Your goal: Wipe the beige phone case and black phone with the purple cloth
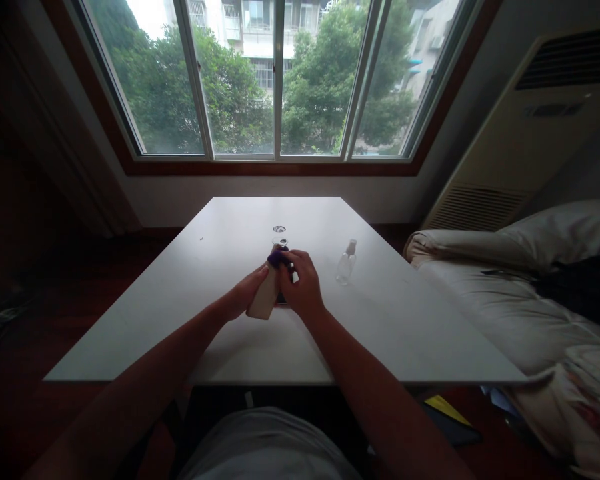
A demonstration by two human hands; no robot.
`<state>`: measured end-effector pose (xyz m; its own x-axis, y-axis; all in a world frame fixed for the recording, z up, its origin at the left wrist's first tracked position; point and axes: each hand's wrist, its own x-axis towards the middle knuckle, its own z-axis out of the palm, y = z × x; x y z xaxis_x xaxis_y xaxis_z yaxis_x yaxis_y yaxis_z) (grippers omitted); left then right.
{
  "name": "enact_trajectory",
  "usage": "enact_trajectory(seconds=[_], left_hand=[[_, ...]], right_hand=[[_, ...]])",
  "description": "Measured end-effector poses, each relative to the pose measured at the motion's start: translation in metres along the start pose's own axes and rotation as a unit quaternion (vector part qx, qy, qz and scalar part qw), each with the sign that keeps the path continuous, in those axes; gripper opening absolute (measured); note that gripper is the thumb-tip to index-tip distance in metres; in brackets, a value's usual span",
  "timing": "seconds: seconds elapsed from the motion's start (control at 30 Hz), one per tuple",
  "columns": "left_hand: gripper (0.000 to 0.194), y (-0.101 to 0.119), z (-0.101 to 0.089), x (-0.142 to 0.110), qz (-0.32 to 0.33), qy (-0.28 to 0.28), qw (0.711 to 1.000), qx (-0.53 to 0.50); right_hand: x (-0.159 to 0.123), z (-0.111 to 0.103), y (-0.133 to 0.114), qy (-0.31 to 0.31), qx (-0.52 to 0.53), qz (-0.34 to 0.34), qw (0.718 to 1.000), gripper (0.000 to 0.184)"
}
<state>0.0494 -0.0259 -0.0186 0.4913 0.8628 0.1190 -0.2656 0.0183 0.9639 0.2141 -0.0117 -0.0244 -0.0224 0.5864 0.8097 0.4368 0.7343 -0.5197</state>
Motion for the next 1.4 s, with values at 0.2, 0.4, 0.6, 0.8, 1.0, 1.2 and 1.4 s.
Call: enact_trajectory(seconds=[0.2,0.4,0.6,0.8,1.0,1.2,1.4], left_hand=[[0.074,-0.007,-0.006,0.002,0.02,0.018,0.997,0.075],[0.075,-0.014,-0.009,0.002,0.024,0.013,0.993,0.118],[0.076,-0.009,-0.01,0.001,0.04,0.033,0.993,0.106],[0.07,-0.008,-0.01,0.005,0.071,0.078,0.993,0.05],[0.073,-0.006,-0.005,0.003,0.036,0.036,0.997,0.055],[0.072,-0.007,-0.004,-0.001,0.002,-0.017,0.994,0.11],[0.07,-0.006,-0.008,-0.001,0.011,0.0,0.993,0.122]], right_hand=[[-0.001,0.004,0.006,-0.015,0.039,0.029,0.999,0.03],[0.0,0.001,0.008,-0.015,0.067,0.041,0.997,0.023],[-0.005,0.005,0.002,-0.055,0.118,0.04,0.991,0.022],[-0.01,0.006,-0.007,-0.105,0.09,0.011,0.99,0.024],[-0.008,0.002,-0.005,-0.032,0.007,-0.029,0.999,0.024],[0.003,-0.008,0.004,0.05,-0.034,0.0,0.998,0.024],[0.006,-0.008,0.016,0.053,-0.07,0.078,0.993,0.021]])
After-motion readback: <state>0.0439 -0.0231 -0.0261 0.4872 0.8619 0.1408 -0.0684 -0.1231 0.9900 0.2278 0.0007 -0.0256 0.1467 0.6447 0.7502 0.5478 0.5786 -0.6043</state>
